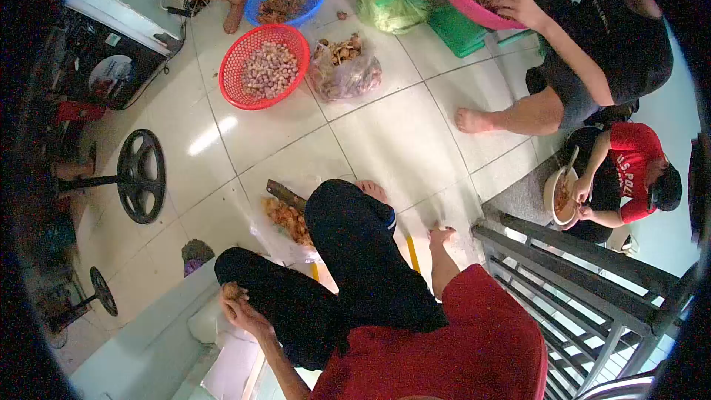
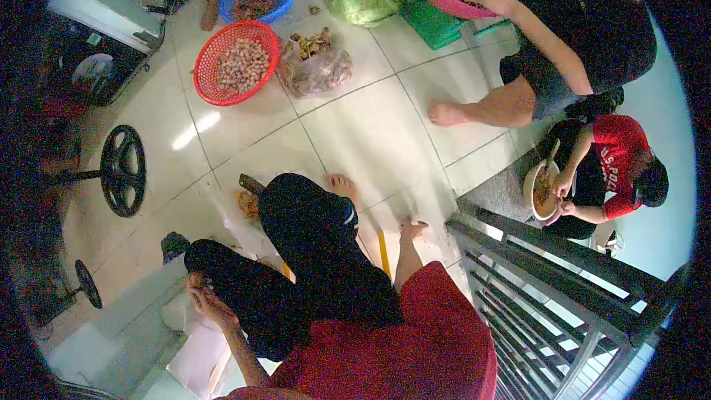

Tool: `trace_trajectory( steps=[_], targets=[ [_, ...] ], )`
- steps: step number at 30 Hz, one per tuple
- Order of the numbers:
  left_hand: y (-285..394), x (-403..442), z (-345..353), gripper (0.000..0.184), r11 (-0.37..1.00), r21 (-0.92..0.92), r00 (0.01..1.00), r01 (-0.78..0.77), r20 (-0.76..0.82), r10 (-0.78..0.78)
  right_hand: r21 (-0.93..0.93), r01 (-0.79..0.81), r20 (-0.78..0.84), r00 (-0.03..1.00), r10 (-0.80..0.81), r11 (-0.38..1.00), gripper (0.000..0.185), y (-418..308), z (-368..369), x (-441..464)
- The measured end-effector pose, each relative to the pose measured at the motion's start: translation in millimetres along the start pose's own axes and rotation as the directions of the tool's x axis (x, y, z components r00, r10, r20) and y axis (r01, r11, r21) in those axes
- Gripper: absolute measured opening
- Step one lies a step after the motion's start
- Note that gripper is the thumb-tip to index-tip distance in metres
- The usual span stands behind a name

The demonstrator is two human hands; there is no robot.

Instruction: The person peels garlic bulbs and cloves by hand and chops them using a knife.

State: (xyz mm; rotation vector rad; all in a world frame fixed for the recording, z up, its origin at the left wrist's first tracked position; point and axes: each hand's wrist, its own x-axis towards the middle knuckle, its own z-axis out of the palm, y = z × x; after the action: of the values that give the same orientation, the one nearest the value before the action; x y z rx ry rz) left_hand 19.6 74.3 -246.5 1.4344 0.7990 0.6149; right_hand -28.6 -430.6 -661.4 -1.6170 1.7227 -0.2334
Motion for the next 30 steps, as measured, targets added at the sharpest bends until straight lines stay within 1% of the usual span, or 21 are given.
trace_trajectory(
  steps=[2,4,5,6,7,8,9,10,11,12,13,14,15,17,18,20,21,22,24,27,30],
  targets=[
    [5.8,-3.0,1.6,0.038,0.999,0.043,1.000,-0.026,-0.004,0.026,0.168,0.024,-0.034,0.999,-0.018,0.985,0.045,20.4,-4.0,15.0],
    [1.7,-0.6,-4.3,0.038,0.995,0.086,0.999,-0.054,0.004,0.054,0.159,-0.332,0.287,0.917,0.278,0.930,0.046,24.1,-9.7,29.4],
    [-4.3,3.0,-15.4,0.038,0.996,0.084,0.999,-0.033,0.035,0.031,0.052,-0.318,0.347,0.895,0.281,0.947,0.046,27.2,-13.6,33.0],
    [-9.9,5.1,-22.8,0.038,0.996,0.090,0.998,-0.007,0.069,0.000,-0.135,-0.194,0.366,0.901,0.231,0.972,0.046,23.2,-14.5,33.0],
    [-12.1,5.1,-22.9,0.038,0.994,0.108,0.996,0.007,0.085,-0.016,-0.483,0.045,0.414,0.892,0.183,0.875,0.047,19.2,-18.8,37.5],
    [-12.6,5.5,-20.1,0.039,0.999,0.048,0.997,-0.018,0.073,0.015,-0.708,0.253,0.474,0.862,0.178,0.660,0.047,12.4,-21.8,40.2],
    [-12.6,7.2,-18.5,0.040,1.000,0.000,0.997,-0.030,0.072,0.030,-0.754,0.302,0.496,0.844,0.204,0.583,0.048,9.5,-26.6,39.3],
    [-12.1,11.9,-22.4,0.040,0.998,0.066,0.991,0.022,0.128,-0.030,-0.709,0.199,0.476,0.843,0.252,0.676,0.049,9.5,-38.6,35.4],
    [-12.8,18.4,-28.5,0.041,0.989,0.131,0.982,-0.065,0.183,0.041,-0.197,0.015,0.483,0.872,0.083,0.980,0.041,23.2,-48.9,28.1],
    [-12.7,19.1,-28.4,0.041,0.973,0.162,0.963,-0.166,0.240,0.124,0.405,-0.130,0.476,0.875,-0.088,0.905,0.038,36.8,-60.1,20.1],
    [-6.1,16.2,-21.6,0.041,0.969,0.205,0.956,-0.136,0.284,0.074,0.610,-0.105,0.255,0.964,-0.069,0.786,0.036,26.1,-48.0,17.1],
    [0.9,13.4,-11.6,0.042,0.976,0.177,0.969,-0.129,0.230,0.086,0.632,0.032,0.148,0.976,-0.161,0.775,0.031,18.3,-59.0,16.5],
    [6.3,10.6,-9.3,0.043,0.981,0.141,0.981,-0.135,0.159,0.112,0.623,-0.027,0.170,0.980,-0.102,0.782,0.027,20.4,-66.6,26.5],
    [3.6,18.9,-10.9,0.044,0.964,0.175,0.953,-0.201,0.263,0.151,-0.029,0.122,-0.016,0.992,-0.122,0.992,0.027,46.5,-72.9,40.5],
    [6.0,20.7,-8.5,0.044,0.967,0.161,0.953,-0.198,0.262,0.151,-0.042,0.109,-0.014,0.994,-0.110,0.993,0.027,43.0,-79.5,30.7],
    [9.3,15.4,-11.0,0.045,0.968,0.149,0.952,-0.200,0.264,0.156,-0.465,0.247,-0.013,0.958,-0.286,0.850,0.032,14.7,-99.8,-5.6],
    [9.1,12.7,-9.7,0.046,0.963,0.155,0.952,-0.219,0.249,0.176,-0.462,0.247,-0.010,0.959,-0.283,0.852,0.032,6.5,-104.3,-17.5],
    [9.2,10.9,-9.4,0.046,0.958,0.158,0.952,-0.238,0.231,0.199,-0.335,0.423,0.144,0.906,-0.398,0.842,0.037,-4.6,-106.8,-28.3],
    [9.2,13.4,-8.7,0.047,0.956,0.159,0.947,-0.248,0.250,0.204,-0.172,0.741,0.315,0.666,-0.676,0.650,0.048,-3.3,-93.2,-28.9],
    [11.6,15.9,-7.3,0.049,0.946,0.163,0.935,-0.280,0.270,0.230,-0.008,0.450,0.478,0.786,-0.392,0.893,0.020,-26.9,-63.5,-42.0],
    [7.7,15.2,-11.9,0.050,0.931,0.214,0.939,-0.297,0.243,0.244,0.028,0.601,0.462,0.701,-0.543,0.799,0.010,6.7,4.8,-19.7]
  ],
)
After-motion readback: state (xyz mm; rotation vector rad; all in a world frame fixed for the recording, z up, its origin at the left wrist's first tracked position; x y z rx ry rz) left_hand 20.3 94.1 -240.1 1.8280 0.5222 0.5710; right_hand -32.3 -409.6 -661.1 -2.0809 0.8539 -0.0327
